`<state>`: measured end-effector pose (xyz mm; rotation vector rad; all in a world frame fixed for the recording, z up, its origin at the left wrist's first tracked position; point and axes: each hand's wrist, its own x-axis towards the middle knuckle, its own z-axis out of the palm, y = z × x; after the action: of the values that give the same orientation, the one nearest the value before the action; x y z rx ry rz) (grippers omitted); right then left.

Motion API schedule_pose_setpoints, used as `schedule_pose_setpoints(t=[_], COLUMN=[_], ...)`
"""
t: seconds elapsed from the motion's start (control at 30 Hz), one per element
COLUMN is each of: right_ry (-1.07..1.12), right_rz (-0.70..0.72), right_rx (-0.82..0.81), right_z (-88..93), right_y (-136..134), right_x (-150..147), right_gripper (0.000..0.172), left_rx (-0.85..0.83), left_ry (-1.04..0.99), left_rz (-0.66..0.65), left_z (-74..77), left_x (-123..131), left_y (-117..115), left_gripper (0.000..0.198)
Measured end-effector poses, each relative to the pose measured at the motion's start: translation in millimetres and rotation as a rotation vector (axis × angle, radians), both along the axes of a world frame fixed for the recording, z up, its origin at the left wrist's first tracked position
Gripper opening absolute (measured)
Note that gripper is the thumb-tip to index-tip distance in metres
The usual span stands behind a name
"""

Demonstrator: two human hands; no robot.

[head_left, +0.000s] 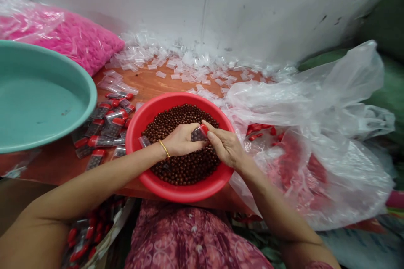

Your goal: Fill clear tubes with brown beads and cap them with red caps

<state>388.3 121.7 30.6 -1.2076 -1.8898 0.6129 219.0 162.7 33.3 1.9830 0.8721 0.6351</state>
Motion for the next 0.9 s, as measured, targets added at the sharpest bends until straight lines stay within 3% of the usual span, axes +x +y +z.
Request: schedule_pose_setpoints(t=[0.1,0.2,0.37,0.6,0.73,0.83,0.9], right_ry=[0.093,0.334,0.474,0.282,0.33,0.513,0.547], right_rz=[-0.109,-0.214,-0.021,0.122,0.184,0.145,0.018], right_rx=[0.018,-0.03,-0.308,-0.214,-0.315,-0.368,-0.292], right_z=[7.6,6.8,-4.0,-16.7,-8.0,3.8,7.3], right_y=[6,15,24,19,14,16,20], right_x=[2,-6,-28,-31,-38,-34,-12], right_gripper=[0.045,0.055,0.078,0.074,0.077,0.087,0.085], left_rx=[-0.006,0.038,0.077,0.194,0.273,0.317,0.276], left_ry=[-0.033,0.04,0.227,0.497,0.526,0.427,0.328], left_rz=[-0.099,-0.176,-0.19,-0.145,-0.176,-0.167,-0.06], left_z=[0.0,0.4,1.8,4.1,1.5,7.9,19.0], left_x=[1,3,4,4,1,1,-7], left_y=[1,0,-6,-14,-12,-9,-8], left_gripper=[0.018,0.015,0.013,0.016,0.017,0.016,0.019])
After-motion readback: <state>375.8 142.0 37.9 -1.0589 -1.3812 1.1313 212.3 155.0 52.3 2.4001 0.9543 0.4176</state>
